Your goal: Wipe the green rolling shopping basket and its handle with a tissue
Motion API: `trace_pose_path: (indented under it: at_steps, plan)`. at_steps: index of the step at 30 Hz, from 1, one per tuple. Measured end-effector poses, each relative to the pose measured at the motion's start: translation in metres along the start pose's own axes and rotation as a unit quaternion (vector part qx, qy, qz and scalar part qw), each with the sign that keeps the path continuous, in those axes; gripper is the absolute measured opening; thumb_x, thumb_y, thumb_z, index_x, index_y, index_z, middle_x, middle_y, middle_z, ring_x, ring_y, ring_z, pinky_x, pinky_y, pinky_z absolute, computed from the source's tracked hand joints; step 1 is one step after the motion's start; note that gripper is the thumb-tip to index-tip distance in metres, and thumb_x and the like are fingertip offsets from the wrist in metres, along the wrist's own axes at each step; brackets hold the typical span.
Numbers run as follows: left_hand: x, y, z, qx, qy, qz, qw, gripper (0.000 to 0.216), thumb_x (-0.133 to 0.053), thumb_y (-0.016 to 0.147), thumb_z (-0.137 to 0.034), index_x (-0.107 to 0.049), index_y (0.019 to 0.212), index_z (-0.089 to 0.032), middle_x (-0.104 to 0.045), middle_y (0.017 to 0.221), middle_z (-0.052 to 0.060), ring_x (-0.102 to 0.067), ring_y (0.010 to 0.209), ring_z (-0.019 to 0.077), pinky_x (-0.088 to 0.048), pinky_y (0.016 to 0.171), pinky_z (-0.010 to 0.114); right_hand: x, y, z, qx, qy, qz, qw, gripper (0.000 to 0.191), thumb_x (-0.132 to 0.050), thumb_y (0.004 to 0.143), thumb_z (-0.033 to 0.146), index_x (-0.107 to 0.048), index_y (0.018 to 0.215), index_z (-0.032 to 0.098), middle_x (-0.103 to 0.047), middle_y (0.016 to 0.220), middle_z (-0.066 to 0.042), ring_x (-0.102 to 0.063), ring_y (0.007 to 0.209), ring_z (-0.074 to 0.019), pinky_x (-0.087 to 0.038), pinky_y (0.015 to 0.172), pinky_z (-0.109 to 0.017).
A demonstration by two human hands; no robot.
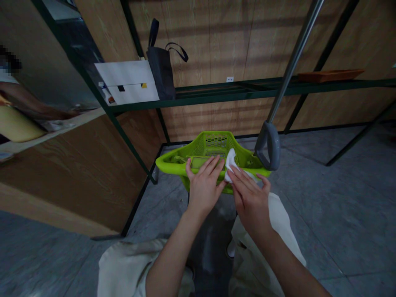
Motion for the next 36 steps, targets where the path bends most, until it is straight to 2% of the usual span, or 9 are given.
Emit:
trace_pose_path:
  at_steps: [3,6,11,15,19,22,27,32,36]
  plan:
    - [0.001,-0.001,0.001,-0.002,-0.004,-0.004,1.0,0.043,-0.058,0.093,-0.035,-0.053,0.136,-0.03,-0.056,0.144,0.004,-0.052,0.132,0.0251,0.005,0.119,0.063,-0.001,-0.005,-0.006,0.017,0.004,0.015,1.0,0.032,-0.045,0.099,0.015,-0.057,0.127,0.023,-0.064,0.131,-0.006,-0.062,0.12,-0.0173,-0.022,0.109,-0.04]
    - [-0.001,-0.002,0.002,-0.004,-0.004,-0.016,1.0,0.044,-0.058,0.093,-0.045,-0.055,0.134,-0.03,-0.058,0.142,0.005,-0.054,0.13,0.0262,0.005,0.119,0.063,0.006,-0.019,-0.027,0.033,-0.013,0.032,0.999,0.036,-0.047,0.097,0.012,-0.055,0.13,0.026,-0.064,0.133,-0.005,-0.061,0.121,-0.017,-0.019,0.112,-0.041]
    - [-0.004,-0.003,0.0,-0.006,0.011,-0.041,0.999,0.049,-0.056,0.091,-0.055,-0.056,0.133,-0.03,-0.06,0.14,0.006,-0.056,0.128,0.0279,0.002,0.119,0.063,0.025,-0.036,-0.064,0.003,-0.042,-0.015,0.999,0.038,-0.05,0.096,0.014,-0.054,0.132,0.026,-0.065,0.131,-0.007,-0.063,0.118,-0.0191,-0.022,0.112,-0.044]
    - [-0.005,-0.003,-0.004,-0.002,0.015,-0.033,0.999,0.049,-0.054,0.092,-0.054,-0.055,0.134,-0.029,-0.059,0.141,0.006,-0.055,0.13,0.0278,0.002,0.119,0.063,0.021,-0.03,-0.051,-0.041,-0.073,-0.058,0.995,0.032,-0.05,0.097,0.015,-0.058,0.127,0.024,-0.067,0.127,-0.006,-0.065,0.116,-0.0197,-0.025,0.11,-0.043]
    - [-0.003,-0.003,-0.005,0.004,0.018,-0.015,1.0,0.044,-0.055,0.094,-0.044,-0.054,0.135,-0.029,-0.056,0.144,0.006,-0.052,0.132,0.0269,0.002,0.119,0.063,0.002,-0.013,-0.015,-0.035,-0.037,-0.04,0.998,0.03,-0.049,0.097,0.014,-0.059,0.124,0.023,-0.068,0.125,-0.005,-0.063,0.118,-0.0189,-0.023,0.11,-0.042]
    - [0.0,-0.005,-0.004,0.007,0.015,-0.01,1.0,0.043,-0.056,0.094,-0.038,-0.052,0.136,-0.03,-0.055,0.145,0.004,-0.052,0.133,0.026,0.003,0.119,0.063,-0.004,-0.006,-0.003,-0.026,-0.002,-0.042,0.999,0.031,-0.049,0.097,0.014,-0.058,0.125,0.023,-0.068,0.125,-0.005,-0.063,0.119,-0.0182,-0.022,0.111,-0.041]
    - [0.004,-0.009,-0.001,-0.003,0.011,-0.02,1.0,0.045,-0.056,0.093,-0.046,-0.054,0.135,-0.03,-0.057,0.143,0.005,-0.055,0.129,0.0273,0.002,0.119,0.064,0.005,-0.019,-0.026,0.019,-0.004,0.002,1.0,0.045,-0.05,0.094,0.011,-0.053,0.135,0.03,-0.066,0.129,-0.003,-0.062,0.121,-0.0183,-0.015,0.115,-0.045]
    - [0.005,-0.012,-0.003,-0.007,0.01,-0.034,0.999,0.048,-0.054,0.093,-0.053,-0.055,0.134,-0.028,-0.058,0.141,0.007,-0.056,0.128,0.0272,0.004,0.12,0.062,0.024,-0.037,-0.058,0.006,-0.042,-0.082,0.996,0.05,-0.054,0.09,0.008,-0.054,0.135,0.031,-0.07,0.123,-0.004,-0.067,0.111,-0.0193,-0.021,0.114,-0.045]
    - [0.002,-0.012,-0.007,-0.004,0.005,-0.038,0.999,0.048,-0.051,0.094,-0.053,-0.054,0.134,-0.027,-0.057,0.142,0.006,-0.054,0.13,0.0258,0.007,0.12,0.059,0.018,-0.032,-0.044,-0.049,-0.053,-0.096,0.993,0.043,-0.051,0.092,0.011,-0.057,0.131,0.028,-0.069,0.123,-0.006,-0.066,0.113,-0.0208,-0.025,0.111,-0.045]
Point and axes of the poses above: each hand's wrist, its own y-axis towards the middle knuckle, its own x-axis out of the back of the hand, z = x × y, the point moved 5 cm from there along y, towards the middle knuckle
